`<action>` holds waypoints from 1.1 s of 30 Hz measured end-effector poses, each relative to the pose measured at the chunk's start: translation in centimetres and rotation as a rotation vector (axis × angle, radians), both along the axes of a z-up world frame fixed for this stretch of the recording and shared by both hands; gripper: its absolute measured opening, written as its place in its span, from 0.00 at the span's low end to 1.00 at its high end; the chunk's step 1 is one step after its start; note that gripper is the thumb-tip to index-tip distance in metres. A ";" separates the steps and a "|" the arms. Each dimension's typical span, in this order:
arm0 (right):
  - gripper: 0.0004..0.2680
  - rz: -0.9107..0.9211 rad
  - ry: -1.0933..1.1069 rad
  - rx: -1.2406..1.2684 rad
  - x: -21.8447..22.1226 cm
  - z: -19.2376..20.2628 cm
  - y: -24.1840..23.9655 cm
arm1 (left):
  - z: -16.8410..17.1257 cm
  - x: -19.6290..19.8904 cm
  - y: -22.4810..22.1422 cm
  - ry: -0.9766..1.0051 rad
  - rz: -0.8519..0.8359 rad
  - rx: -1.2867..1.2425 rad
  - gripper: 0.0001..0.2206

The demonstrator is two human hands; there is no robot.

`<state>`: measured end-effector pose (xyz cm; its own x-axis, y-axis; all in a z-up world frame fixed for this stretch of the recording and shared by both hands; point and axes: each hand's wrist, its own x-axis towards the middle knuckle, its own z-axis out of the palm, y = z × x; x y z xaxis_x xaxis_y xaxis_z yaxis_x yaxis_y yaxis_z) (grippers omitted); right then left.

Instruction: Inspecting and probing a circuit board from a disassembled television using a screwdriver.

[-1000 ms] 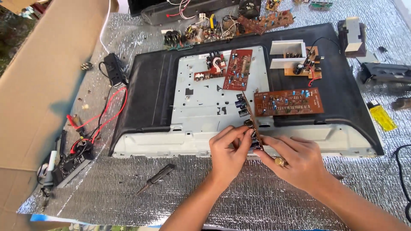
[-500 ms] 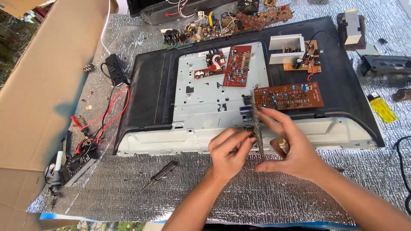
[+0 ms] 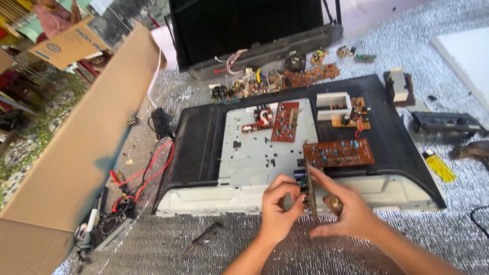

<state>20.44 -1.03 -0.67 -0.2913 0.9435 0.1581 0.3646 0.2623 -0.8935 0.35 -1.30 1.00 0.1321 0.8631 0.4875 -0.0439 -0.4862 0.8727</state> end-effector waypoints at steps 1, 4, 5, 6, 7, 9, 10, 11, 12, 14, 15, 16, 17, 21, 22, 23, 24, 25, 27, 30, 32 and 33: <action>0.54 0.000 0.002 0.012 -0.1 0.4 0.0 | -0.1 -0.1 0.2 0.002 0.000 0.012 0.05; 0.51 0.027 0.042 -0.045 -0.3 1.0 0.0 | -0.3 -0.4 0.5 -0.003 -0.052 -0.023 0.08; 0.51 0.035 0.027 -0.006 -0.3 1.1 0.1 | -0.3 -0.5 0.6 0.046 -0.026 0.039 0.06; 0.51 0.043 0.010 0.030 -0.3 1.1 0.1 | -0.4 -0.6 0.5 0.094 -0.001 0.099 0.05; 0.51 0.042 0.010 0.033 -0.5 1.2 0.1 | -0.1 -0.5 0.5 0.094 -0.002 0.102 0.05; 0.51 0.082 0.107 0.045 -0.7 1.0 0.2 | 0.2 -0.2 0.2 0.072 0.008 0.121 0.04; 0.51 0.083 0.106 0.039 -0.7 0.9 0.2 | 0.1 -0.1 0.2 0.071 0.010 0.114 0.04; 0.51 0.089 0.085 0.092 -0.7 0.8 0.3 | 0.0 -0.1 0.2 0.083 0.024 0.156 0.04; 0.51 0.095 0.061 0.144 -0.7 0.6 0.3 | -0.1 0.0 0.2 0.092 0.040 0.196 0.03; 0.51 0.090 0.046 0.142 -0.6 0.2 0.4 | -0.1 0.0 0.2 0.086 0.037 0.195 0.03; 0.51 0.083 0.036 0.147 -0.6 0.0 0.4 | -0.2 0.0 0.1 0.083 0.033 0.202 0.03; 0.51 0.085 0.035 0.140 -0.6 0.2 0.3 | -0.1 -0.1 0.1 0.083 0.035 0.194 0.03; 0.50 0.086 0.048 0.170 -0.6 0.3 0.1 | -0.1 -0.1 -0.1 0.082 0.032 0.206 0.03; 0.49 0.077 0.043 0.388 -0.2 0.7 -0.6 | -4.4 0.4 1.3 -0.129 0.104 0.331 0.02; 0.49 0.077 0.043 0.383 -0.3 1.1 -0.7 | -4.6 -0.3 1.6 -0.129 0.104 0.327 0.02; 0.46 0.092 0.068 0.432 -0.3 1.5 -0.8 | -4.9 -0.9 1.9 -0.126 0.172 0.378 0.05; 0.44 0.106 0.094 0.476 -0.3 1.7 -1.1 | -5.2 -1.6 2.0 -0.119 0.242 0.424 0.09; 0.44 0.107 0.096 0.466 -0.2 1.7 -1.0 | -3.8 -2.5 1.9 -0.117 0.243 0.414 0.09; 0.44 0.148 0.143 0.543 0.1 1.7 -0.9 | -0.7 -4.4 1.6 0.091 0.504 0.649 0.07; 0.45 0.087 0.156 0.669 0.0 0.4 -0.5 | 1.3 -7.0 1.5 0.087 0.973 0.483 0.09; 0.43 0.088 0.213 0.656 -0.4 0.8 -0.5 | 2.8 -7.3 1.9 0.159 1.049 0.450 0.16; 0.40 0.088 0.270 0.643 -0.6 1.0 -0.4 | 3.6 -7.5 2.2 0.231 1.122 0.416 0.38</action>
